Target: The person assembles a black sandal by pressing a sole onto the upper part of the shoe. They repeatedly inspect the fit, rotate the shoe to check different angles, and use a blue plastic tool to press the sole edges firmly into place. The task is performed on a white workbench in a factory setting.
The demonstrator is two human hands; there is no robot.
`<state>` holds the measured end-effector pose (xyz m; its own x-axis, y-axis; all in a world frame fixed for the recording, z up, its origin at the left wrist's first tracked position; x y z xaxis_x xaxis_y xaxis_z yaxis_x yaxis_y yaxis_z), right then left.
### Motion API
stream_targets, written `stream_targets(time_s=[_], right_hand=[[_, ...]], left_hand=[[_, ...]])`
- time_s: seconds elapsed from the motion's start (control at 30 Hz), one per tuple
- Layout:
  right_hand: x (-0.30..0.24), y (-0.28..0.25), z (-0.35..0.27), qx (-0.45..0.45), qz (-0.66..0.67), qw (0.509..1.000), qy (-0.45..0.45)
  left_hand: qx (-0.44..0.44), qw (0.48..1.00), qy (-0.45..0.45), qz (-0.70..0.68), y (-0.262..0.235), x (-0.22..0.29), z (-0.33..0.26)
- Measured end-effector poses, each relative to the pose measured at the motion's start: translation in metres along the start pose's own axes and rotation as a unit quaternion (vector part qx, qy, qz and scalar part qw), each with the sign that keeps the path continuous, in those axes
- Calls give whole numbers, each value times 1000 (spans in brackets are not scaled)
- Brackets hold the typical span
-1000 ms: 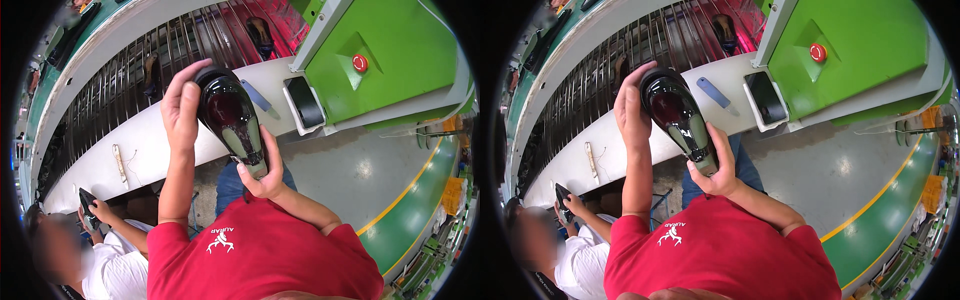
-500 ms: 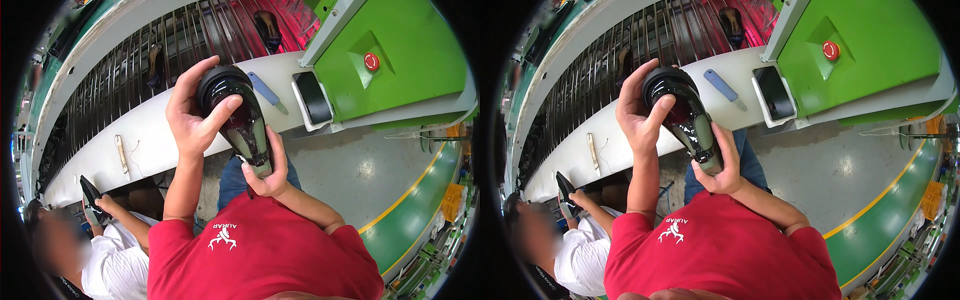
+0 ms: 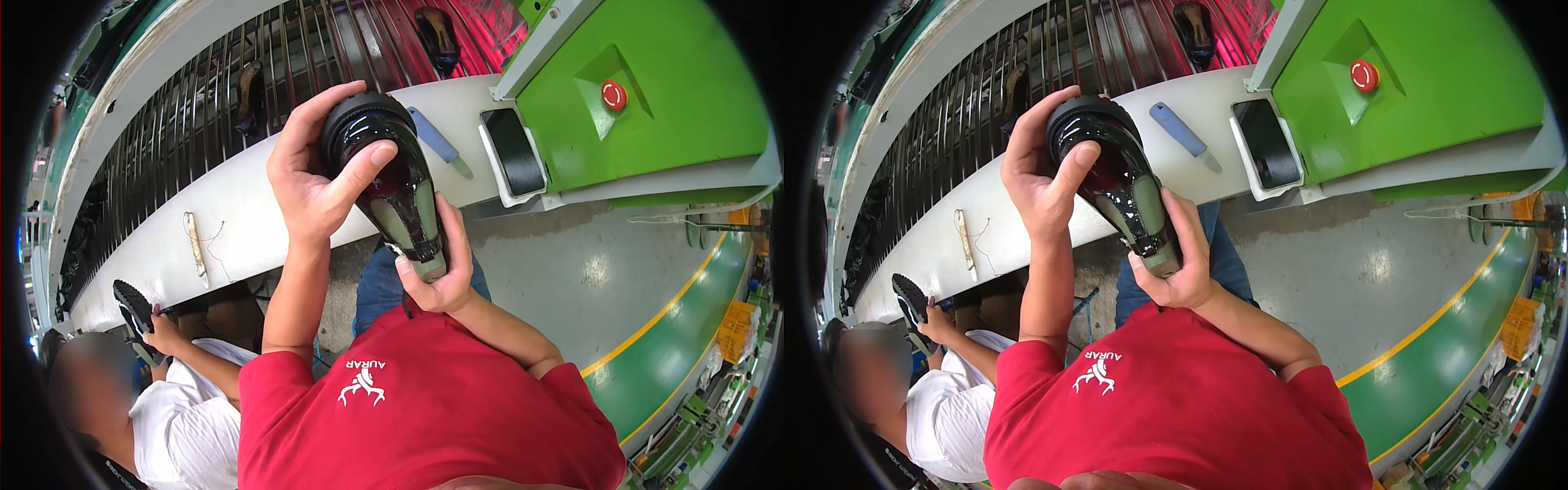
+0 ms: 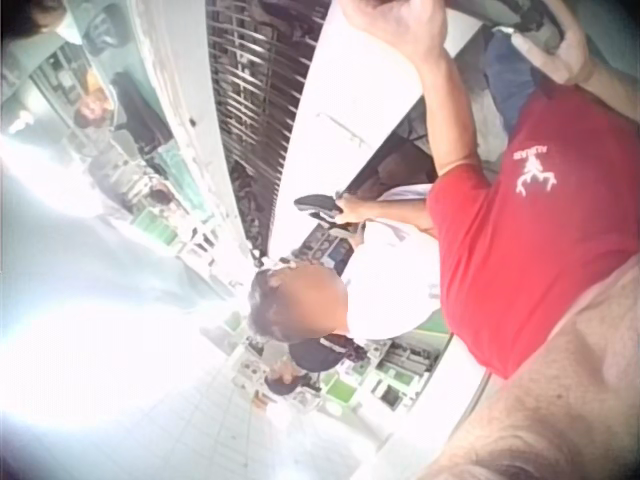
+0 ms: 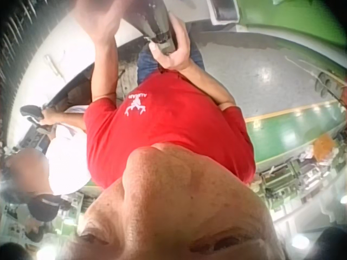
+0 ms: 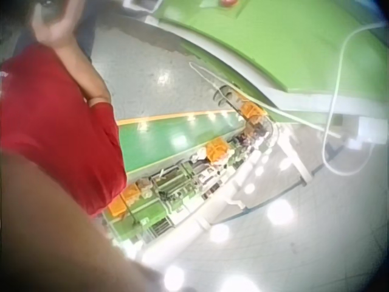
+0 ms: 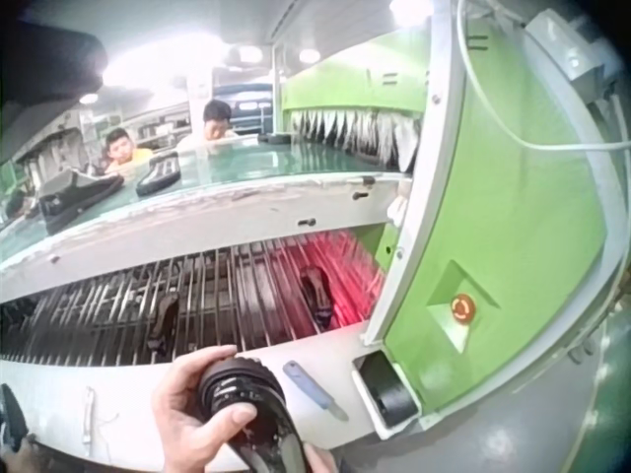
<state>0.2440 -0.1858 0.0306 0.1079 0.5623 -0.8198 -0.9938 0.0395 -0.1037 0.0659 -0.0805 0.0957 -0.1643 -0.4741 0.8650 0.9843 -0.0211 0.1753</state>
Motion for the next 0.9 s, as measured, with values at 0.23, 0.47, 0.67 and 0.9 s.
stream_targets(time_s=[0.23, 0.47, 0.67, 0.9], right_hand=[[3, 0, -1, 3, 6, 1000, 4], [3, -1, -1, 3, -3, 1000, -4], [4, -1, -2, 4, -1, 1000, -12], [4, 0, -3, 4, -3, 1000, -8]], left_hand=[[-2, 1000, -1, 1, 0, -1, -2], [-3, 1000, -2, 2, 0, -1, -3], [-2, 1000, 0, 3, 1, -1, -6], [-3, 1000, 0, 3, 0, 0, -7]])
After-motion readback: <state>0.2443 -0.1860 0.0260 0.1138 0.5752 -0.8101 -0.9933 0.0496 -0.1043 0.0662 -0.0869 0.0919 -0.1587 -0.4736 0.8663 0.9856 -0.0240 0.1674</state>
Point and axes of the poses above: each hand's wrist, its own z-axis towards the middle knuckle, its own y-axis out of the palm, x = y × z, the point moved 5 cm from there along z, towards the middle knuckle, and after that the axes turned 3 degrees about -x, right-handed, at the moved point
